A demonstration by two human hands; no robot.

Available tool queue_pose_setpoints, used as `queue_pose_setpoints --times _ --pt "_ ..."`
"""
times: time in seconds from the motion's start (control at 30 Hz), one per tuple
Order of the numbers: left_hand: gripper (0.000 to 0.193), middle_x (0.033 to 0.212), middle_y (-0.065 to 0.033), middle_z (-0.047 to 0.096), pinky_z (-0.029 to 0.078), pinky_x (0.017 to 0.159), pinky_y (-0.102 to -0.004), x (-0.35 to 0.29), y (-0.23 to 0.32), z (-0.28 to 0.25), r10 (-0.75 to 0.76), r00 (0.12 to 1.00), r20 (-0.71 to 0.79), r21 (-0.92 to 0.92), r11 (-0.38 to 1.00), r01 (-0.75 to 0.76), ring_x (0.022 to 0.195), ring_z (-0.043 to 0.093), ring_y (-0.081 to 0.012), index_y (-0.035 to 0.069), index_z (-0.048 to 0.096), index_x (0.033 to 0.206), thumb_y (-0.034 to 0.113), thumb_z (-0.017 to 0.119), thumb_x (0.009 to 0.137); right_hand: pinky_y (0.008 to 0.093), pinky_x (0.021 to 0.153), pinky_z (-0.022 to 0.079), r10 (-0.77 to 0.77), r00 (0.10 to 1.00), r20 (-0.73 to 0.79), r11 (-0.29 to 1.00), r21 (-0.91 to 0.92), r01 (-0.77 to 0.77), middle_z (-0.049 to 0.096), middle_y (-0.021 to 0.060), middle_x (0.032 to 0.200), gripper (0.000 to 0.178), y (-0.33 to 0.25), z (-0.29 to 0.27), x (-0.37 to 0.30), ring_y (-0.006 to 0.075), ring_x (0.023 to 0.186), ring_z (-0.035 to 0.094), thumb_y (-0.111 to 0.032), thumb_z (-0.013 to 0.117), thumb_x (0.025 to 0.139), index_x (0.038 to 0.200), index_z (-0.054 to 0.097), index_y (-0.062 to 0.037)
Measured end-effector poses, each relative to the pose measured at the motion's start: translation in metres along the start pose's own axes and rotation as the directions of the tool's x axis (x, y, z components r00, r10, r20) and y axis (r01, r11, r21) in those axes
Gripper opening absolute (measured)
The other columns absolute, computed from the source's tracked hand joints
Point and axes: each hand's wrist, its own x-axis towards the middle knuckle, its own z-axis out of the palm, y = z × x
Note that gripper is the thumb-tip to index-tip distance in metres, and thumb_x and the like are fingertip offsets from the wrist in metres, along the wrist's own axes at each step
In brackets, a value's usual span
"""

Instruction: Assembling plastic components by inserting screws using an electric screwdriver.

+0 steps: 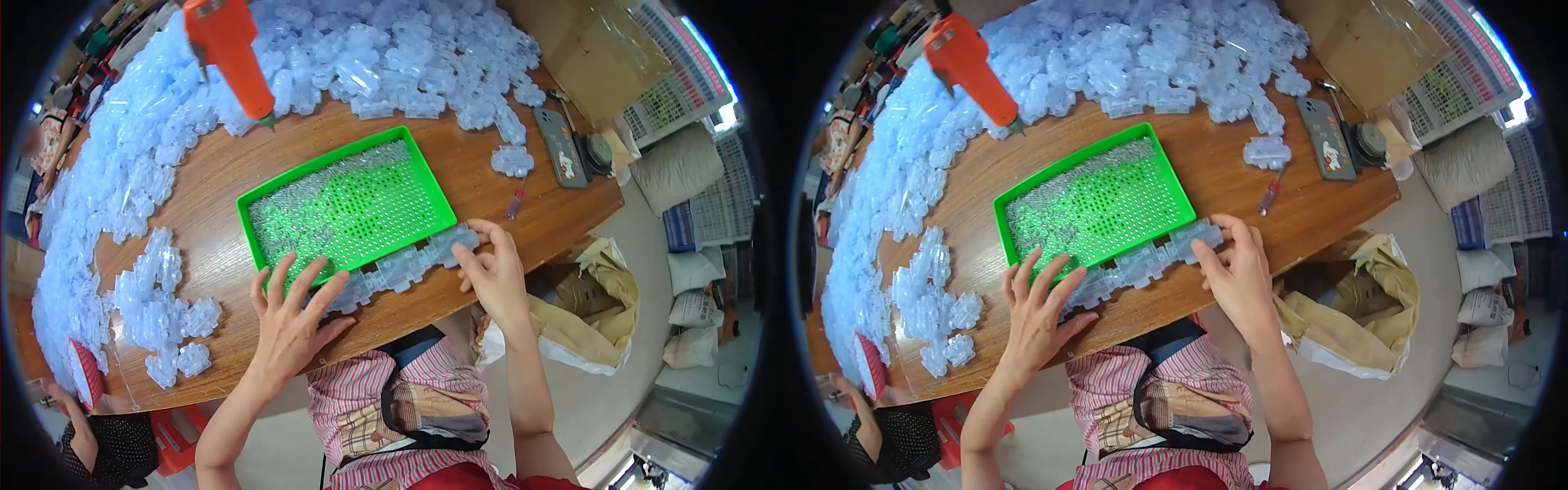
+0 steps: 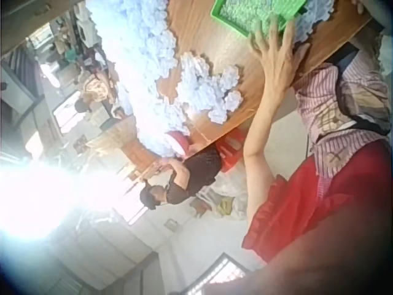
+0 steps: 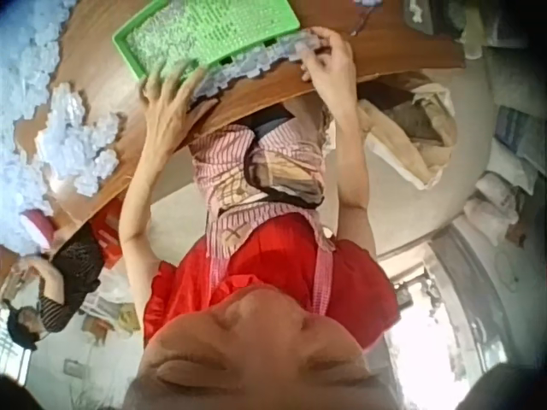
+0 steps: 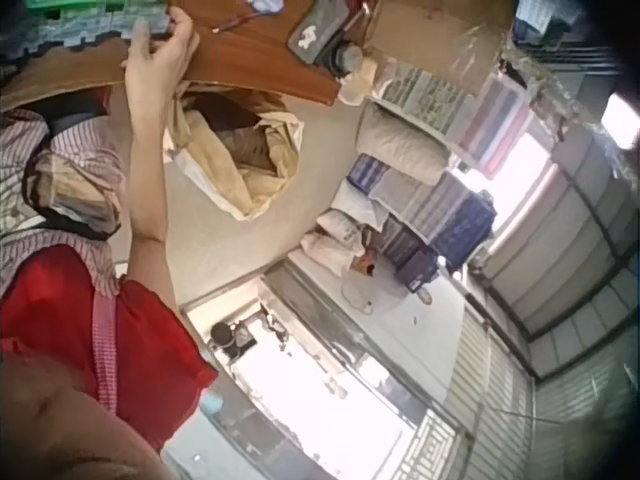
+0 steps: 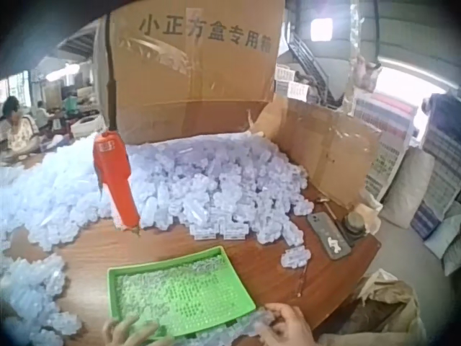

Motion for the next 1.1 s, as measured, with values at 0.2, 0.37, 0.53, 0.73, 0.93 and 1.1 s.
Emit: queue_pose_setpoints --times 0.2,0.37,0.53,0.73,0.93,1.1 --pt "0.083 0.136 -0.0057 0.047 0.016 0.107 -0.0528 -0.001 0.002 -0.010 -0.011 1.000 0.025 -0.051 0.999 0.012 0.131 0.034 -0.0316 0.018 0.048 0.135 0.054 0.076 0.066 0.0231 0.058 0.044 -0.385 0.905 -0.181 0.898 -0.301 0.322 0.049 0.0096 0.102 0.037 -0.022 0.012 -0.012 0.0101 0.061 0.050 -0.007 0.067 0.085 0.120 0.054 -0.0023" --pt "0.073 0.127 -0.0127 0.052 0.025 0.102 -0.0465 -0.004 -0.011 -0.043 -0.217 0.969 -0.122 -0.276 0.945 0.177 0.122 0.043 -0.0307 0.005 0.046 0.133 0.045 0.072 0.078 0.0389 0.077 0.047 -0.551 0.786 0.280 0.757 -0.229 0.612 0.060 0.0173 0.096 0.030 -0.071 0.055 -0.006 0.0314 0.089 0.058 -0.002 0.063 0.082 0.111 0.058 -0.0002" --pt "0.029 0.109 -0.0069 0.059 0.044 0.089 -0.0251 -0.016 -0.042 -0.055 -0.675 0.736 0.049 -0.964 0.161 0.212 0.104 0.055 -0.0116 0.001 0.051 0.119 0.008 0.059 0.092 0.0401 0.093 0.044 -0.472 0.690 0.549 0.549 -0.429 0.717 0.056 0.0203 0.114 0.047 -0.082 0.116 0.031 0.0355 0.103 0.055 -0.012 0.069 0.081 0.122 0.052 0.0024" --pt "0.029 0.109 -0.0036 0.062 0.043 0.083 -0.0231 -0.038 -0.051 -0.058 -0.699 0.695 0.168 -0.966 0.025 0.259 0.099 0.057 -0.0096 0.005 0.053 0.120 0.015 0.059 0.093 0.0410 0.100 0.040 -0.356 0.681 0.640 0.465 -0.511 0.723 0.051 0.0204 0.120 0.064 -0.091 0.149 0.044 0.0351 0.117 0.047 -0.022 0.075 0.076 0.126 0.047 0.0062" --pt "0.026 0.109 -0.0057 0.059 0.044 0.092 -0.0243 -0.050 -0.052 -0.054 -0.670 0.683 0.290 -0.948 -0.104 0.301 0.106 0.055 -0.0106 0.000 0.053 0.118 0.008 0.057 0.094 0.0401 0.094 0.041 -0.426 0.565 0.707 0.446 -0.379 0.811 0.051 0.0167 0.107 0.046 -0.077 0.159 0.048 0.0338 0.108 0.048 -0.013 0.074 0.075 0.112 0.051 0.0024" --pt "0.022 0.108 -0.0056 0.060 0.044 0.090 -0.0245 -0.056 -0.053 -0.048 -0.634 0.736 0.238 -0.964 -0.061 0.259 0.104 0.056 -0.0109 -0.001 0.054 0.114 0.008 0.057 0.094 0.0399 0.085 0.042 -0.474 0.382 0.793 0.319 -0.250 0.914 0.052 0.0136 0.097 0.022 -0.079 0.155 0.053 0.0324 0.096 0.049 -0.001 0.066 0.078 0.095 0.052 -0.0011"
